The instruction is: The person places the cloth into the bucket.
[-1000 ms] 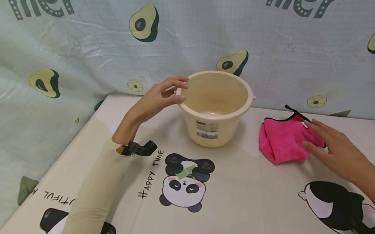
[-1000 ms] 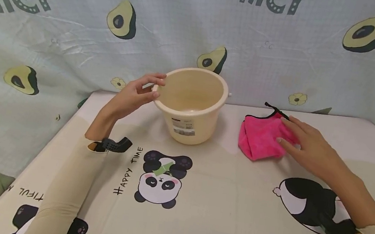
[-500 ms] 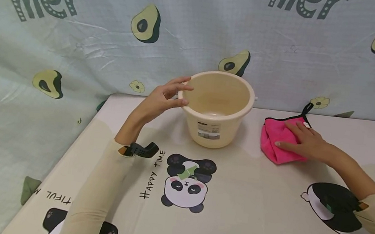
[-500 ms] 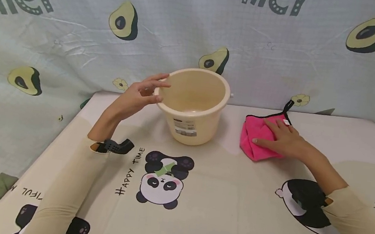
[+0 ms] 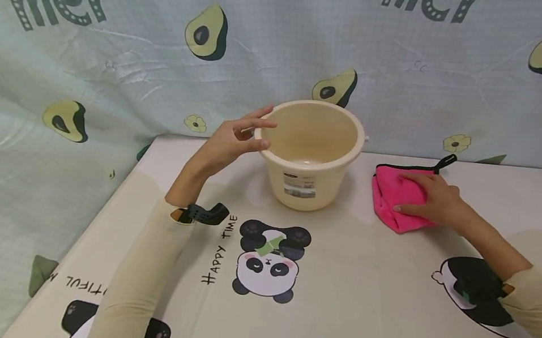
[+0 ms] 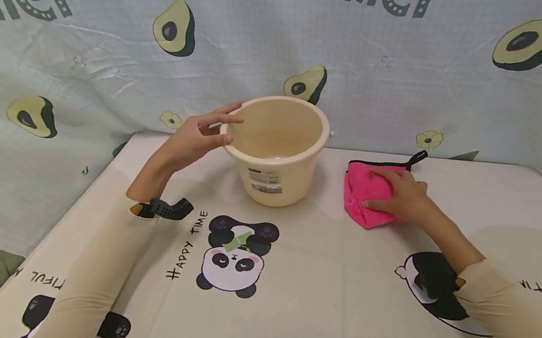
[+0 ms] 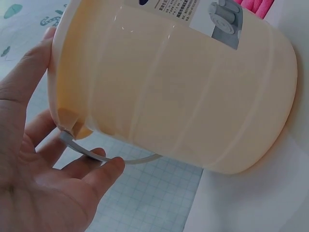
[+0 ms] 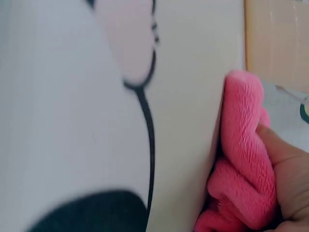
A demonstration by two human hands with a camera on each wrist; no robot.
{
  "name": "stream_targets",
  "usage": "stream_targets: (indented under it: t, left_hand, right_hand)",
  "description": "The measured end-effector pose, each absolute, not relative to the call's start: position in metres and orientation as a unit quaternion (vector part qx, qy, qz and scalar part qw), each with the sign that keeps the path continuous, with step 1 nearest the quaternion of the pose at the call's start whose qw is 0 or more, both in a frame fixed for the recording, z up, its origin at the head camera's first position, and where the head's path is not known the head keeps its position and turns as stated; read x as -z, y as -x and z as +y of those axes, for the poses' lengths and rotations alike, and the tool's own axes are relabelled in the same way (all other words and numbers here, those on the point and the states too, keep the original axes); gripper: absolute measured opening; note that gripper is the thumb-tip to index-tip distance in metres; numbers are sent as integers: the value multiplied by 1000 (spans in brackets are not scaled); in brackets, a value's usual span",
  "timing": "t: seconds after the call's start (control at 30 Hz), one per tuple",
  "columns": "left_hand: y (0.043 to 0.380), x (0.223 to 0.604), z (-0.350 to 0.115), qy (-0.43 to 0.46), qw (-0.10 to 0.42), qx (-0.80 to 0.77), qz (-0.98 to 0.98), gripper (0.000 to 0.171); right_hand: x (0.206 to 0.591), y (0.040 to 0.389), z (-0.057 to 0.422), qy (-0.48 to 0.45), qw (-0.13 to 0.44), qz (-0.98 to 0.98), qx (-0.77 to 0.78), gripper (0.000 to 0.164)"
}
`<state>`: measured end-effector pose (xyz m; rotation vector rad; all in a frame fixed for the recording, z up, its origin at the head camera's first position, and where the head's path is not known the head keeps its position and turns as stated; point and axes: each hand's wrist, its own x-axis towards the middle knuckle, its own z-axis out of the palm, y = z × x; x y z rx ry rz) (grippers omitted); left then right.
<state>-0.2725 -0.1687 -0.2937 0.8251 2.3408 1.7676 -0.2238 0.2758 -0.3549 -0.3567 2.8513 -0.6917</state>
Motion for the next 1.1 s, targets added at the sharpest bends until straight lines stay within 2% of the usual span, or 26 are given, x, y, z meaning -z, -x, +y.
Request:
stream_targets:
  t: [0.27,0.63,0.9,1.1]
  left_hand:
    - [273,297,-169,-267,47,-577,770,49]
    - [272,296,-169,-269,49,-574,772,54]
    - [271,296,-169,-267,50,-577,771,57]
    - [272,300,-168,-256,83,-636,723,72]
  right_hand:
    - [355,214,264,91,34,947,305,95]
    - [326,194,266,125,-77,955,259,54]
    - [306,182,272,141,-82,950,265,52]
    - [295,174,277,131,-85,947,280,56]
